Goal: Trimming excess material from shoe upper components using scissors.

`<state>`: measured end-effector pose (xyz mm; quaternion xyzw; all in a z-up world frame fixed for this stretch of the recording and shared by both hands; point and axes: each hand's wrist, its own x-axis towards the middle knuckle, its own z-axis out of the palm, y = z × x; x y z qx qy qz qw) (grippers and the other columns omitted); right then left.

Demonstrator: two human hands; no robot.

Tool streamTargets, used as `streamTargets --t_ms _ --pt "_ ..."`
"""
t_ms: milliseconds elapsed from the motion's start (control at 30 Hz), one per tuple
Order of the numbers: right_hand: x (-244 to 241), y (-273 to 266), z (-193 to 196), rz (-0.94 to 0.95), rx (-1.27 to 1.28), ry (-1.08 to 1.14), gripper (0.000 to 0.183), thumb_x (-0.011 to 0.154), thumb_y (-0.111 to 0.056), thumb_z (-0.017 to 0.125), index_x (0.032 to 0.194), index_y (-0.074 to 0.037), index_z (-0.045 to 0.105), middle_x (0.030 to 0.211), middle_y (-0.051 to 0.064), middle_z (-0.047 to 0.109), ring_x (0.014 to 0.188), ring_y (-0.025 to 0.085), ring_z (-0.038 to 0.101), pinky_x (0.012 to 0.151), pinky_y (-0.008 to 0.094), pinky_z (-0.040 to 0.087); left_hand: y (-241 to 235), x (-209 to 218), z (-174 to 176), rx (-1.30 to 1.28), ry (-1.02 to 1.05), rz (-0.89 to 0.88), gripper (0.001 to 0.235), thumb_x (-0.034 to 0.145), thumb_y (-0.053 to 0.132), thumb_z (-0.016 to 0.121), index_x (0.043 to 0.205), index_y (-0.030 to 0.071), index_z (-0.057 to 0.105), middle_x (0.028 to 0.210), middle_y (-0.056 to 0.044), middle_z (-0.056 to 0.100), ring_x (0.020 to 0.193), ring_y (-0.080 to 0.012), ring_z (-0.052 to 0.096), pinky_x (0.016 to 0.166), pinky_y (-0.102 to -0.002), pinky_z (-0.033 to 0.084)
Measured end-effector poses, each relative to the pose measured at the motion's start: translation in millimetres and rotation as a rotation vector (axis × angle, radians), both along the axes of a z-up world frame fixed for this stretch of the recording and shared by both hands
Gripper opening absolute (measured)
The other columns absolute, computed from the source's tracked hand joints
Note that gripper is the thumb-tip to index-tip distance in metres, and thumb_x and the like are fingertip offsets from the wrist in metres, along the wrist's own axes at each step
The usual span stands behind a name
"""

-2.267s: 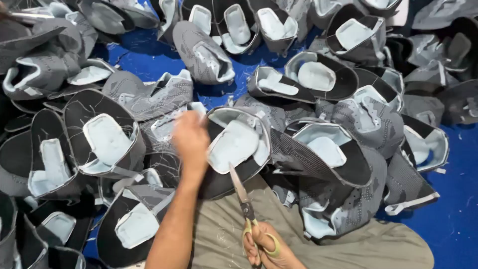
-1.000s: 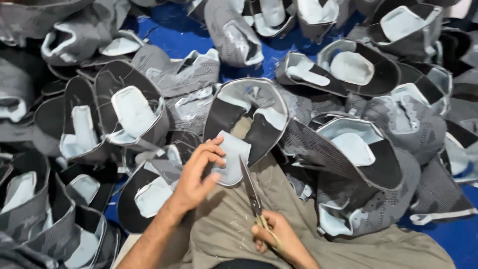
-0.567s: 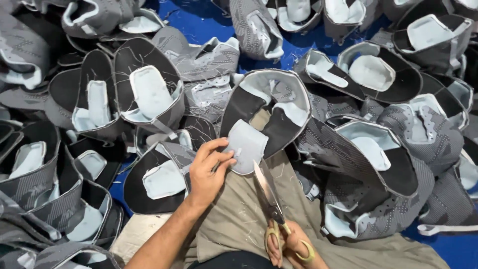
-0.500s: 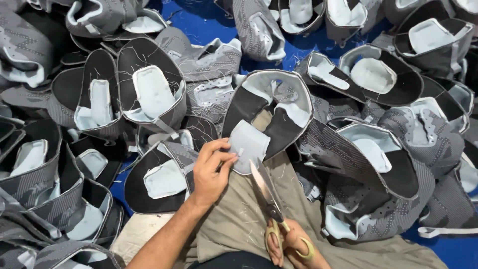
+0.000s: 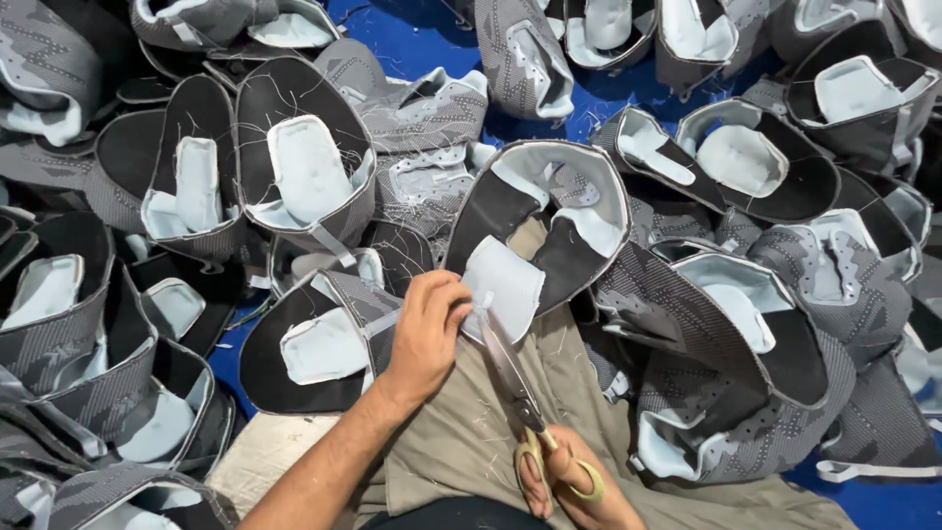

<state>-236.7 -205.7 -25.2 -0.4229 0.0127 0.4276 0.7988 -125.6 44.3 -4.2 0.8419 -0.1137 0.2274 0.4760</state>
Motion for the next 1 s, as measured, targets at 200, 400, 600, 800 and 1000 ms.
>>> streamTargets --t_ms 200,400,600,800,1000 --pt "-0.9 0.3 0.0 -0.042 0.023 0.019 0.074 0.079 -0.075 0.069 0.083 -0.004 0.052 0.067 0.005 0.055 0.055 0.015 0.058 0.052 0.028 0.049 9.4 2.6 14.7 0.011 0.010 -0.075 0.017 0.085 0.003 0.074 0.099 0.007 0.066 0.108 -0.012 0.062 0.103 -0.0303 0.063 0.089 -0.040 0.052" --pt "-1.8 -2.1 -2.3 -0.009 -0.031 -0.008 0.075 0.080 -0.076 0.068 0.081 -0.002 0.053 0.066 0.005 0.056 0.056 0.015 0.060 0.051 0.027 0.048 1.1 12.7 23.1 0.219 0.013 -0.112 0.016 0.083 0.003 0.071 0.093 0.000 0.059 0.102 -0.016 0.056 0.098 -0.0358 0.055 0.085 -0.046 0.044" --pt "-3.8 -2.5 -3.0 0.009 -0.068 0.006 0.073 0.080 -0.072 0.072 0.084 -0.001 0.054 0.067 0.005 0.056 0.058 0.015 0.060 0.053 0.026 0.049 -5.2 7.4 -2.8 0.086 -0.030 -0.020 0.016 0.080 -0.006 0.063 0.091 0.001 0.055 0.102 -0.017 0.054 0.100 -0.0366 0.054 0.089 -0.046 0.044" --pt "-4.4 4.7 -8.2 -0.074 -0.051 0.064 0.070 0.081 -0.065 0.077 0.089 0.000 0.051 0.066 0.006 0.055 0.055 0.014 0.057 0.053 0.027 0.049 -3.0 9.9 -3.3 0.070 -0.049 -0.048 0.020 0.075 -0.010 0.060 0.089 0.002 0.055 0.100 -0.016 0.054 0.098 -0.0357 0.055 0.088 -0.046 0.044" --pt "-16.7 -7.5 -24.3 -0.116 0.032 -0.104 0.063 0.086 -0.058 0.076 0.089 0.000 0.053 0.067 0.007 0.057 0.055 0.015 0.060 0.047 0.025 0.047 -2.6 4.1 5.4 0.016 -0.006 -0.013 0.014 0.088 0.000 0.069 0.095 0.002 0.057 0.101 -0.014 0.056 0.097 -0.0343 0.056 0.088 -0.044 0.045"
